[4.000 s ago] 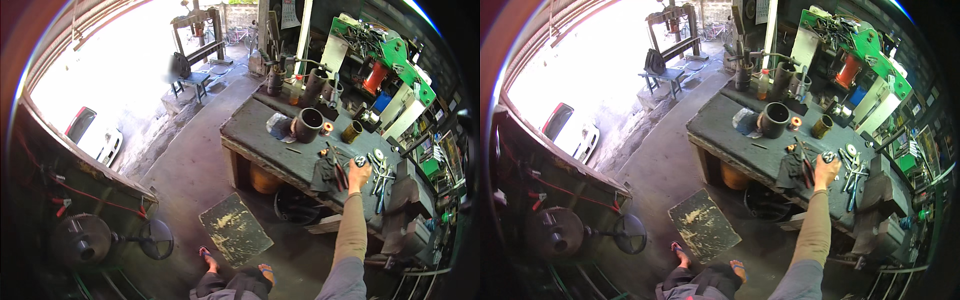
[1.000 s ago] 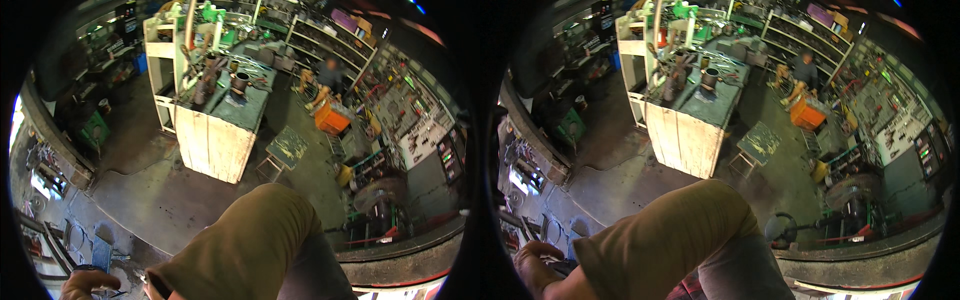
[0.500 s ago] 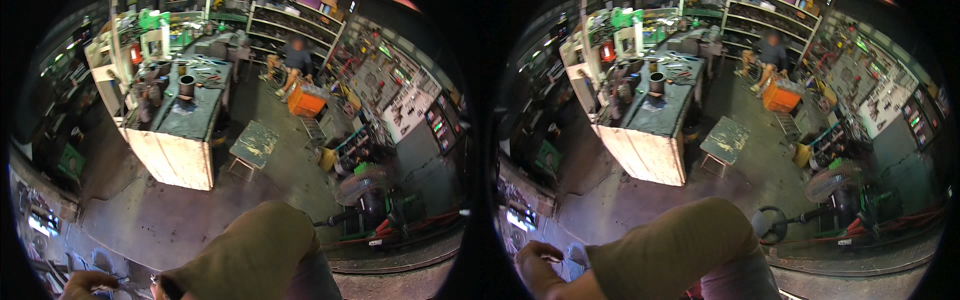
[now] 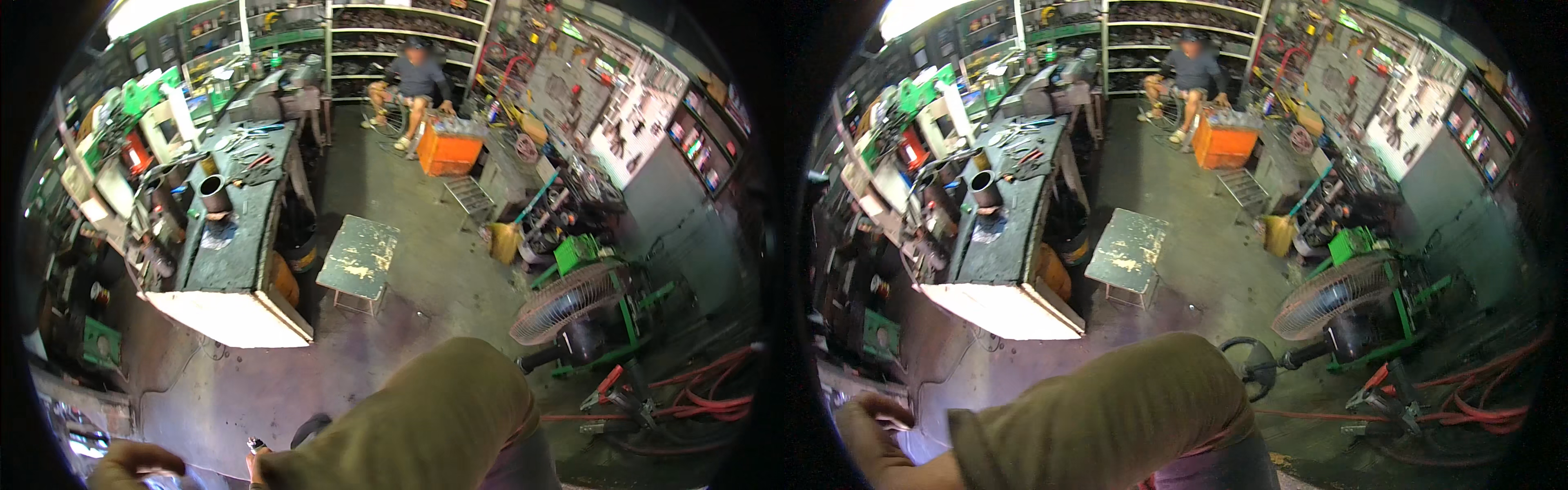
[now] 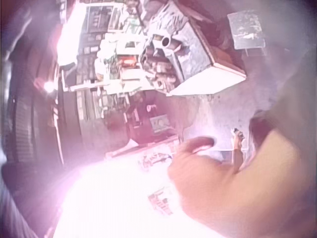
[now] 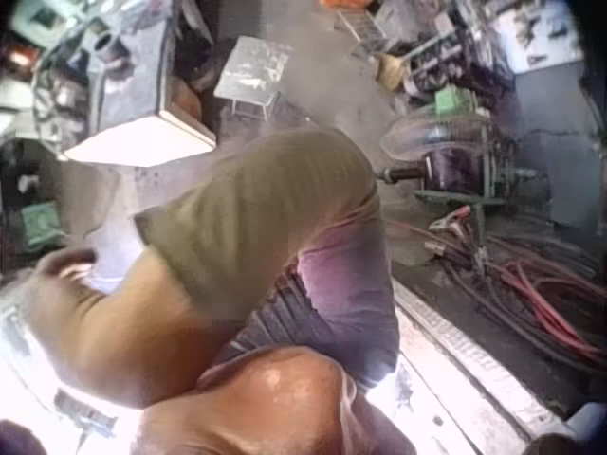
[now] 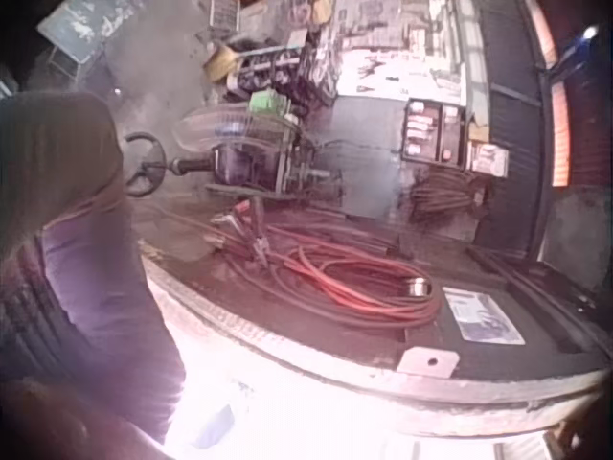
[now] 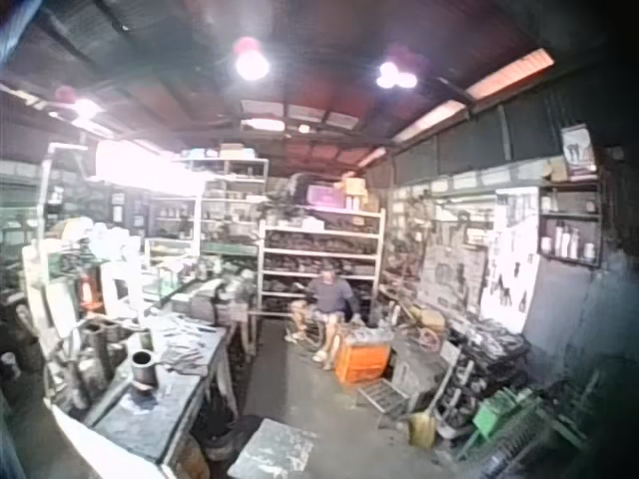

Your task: The person uses a screwdriver to pry and adjust a cylindrical mechanical part on a workbench, then moves to a sink area to scrub the part with a brush. The person handles the part repeatedly, inspecting it between actions.

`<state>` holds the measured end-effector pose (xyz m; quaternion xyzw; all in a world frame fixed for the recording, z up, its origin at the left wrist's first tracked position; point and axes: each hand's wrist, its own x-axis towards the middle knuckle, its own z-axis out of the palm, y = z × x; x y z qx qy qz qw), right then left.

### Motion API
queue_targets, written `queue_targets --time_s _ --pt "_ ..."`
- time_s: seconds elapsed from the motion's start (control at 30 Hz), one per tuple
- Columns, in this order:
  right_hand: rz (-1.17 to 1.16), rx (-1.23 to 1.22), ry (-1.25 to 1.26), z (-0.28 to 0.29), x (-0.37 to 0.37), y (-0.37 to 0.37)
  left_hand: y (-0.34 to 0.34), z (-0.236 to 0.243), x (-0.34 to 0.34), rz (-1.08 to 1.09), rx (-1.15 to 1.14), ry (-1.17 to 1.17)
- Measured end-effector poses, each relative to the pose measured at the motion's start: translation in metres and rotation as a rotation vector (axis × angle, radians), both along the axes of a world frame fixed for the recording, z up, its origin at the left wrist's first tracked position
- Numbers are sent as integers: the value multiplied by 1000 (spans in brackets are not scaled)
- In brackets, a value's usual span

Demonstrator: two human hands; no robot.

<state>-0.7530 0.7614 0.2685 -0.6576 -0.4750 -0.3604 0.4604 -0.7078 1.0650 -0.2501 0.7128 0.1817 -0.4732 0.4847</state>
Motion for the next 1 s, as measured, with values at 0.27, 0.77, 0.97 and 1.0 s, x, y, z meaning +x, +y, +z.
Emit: queue_targets --time_s 0.27,0.77,0.97,1.0 --pt "-609 297 -351 -48 10 -122 -134 -3 61 -278 65 20" --pt "-973 -358 1650 -275 -82 -420 -458 -61 180 -473 90 97" --pt "-1162 -132 1562 -289 -87 -514 -607 -28 219 -502 50 57" --pt "-1164 -113 1554 -297 -93 -530 -631 -21 216 -494 23 41"
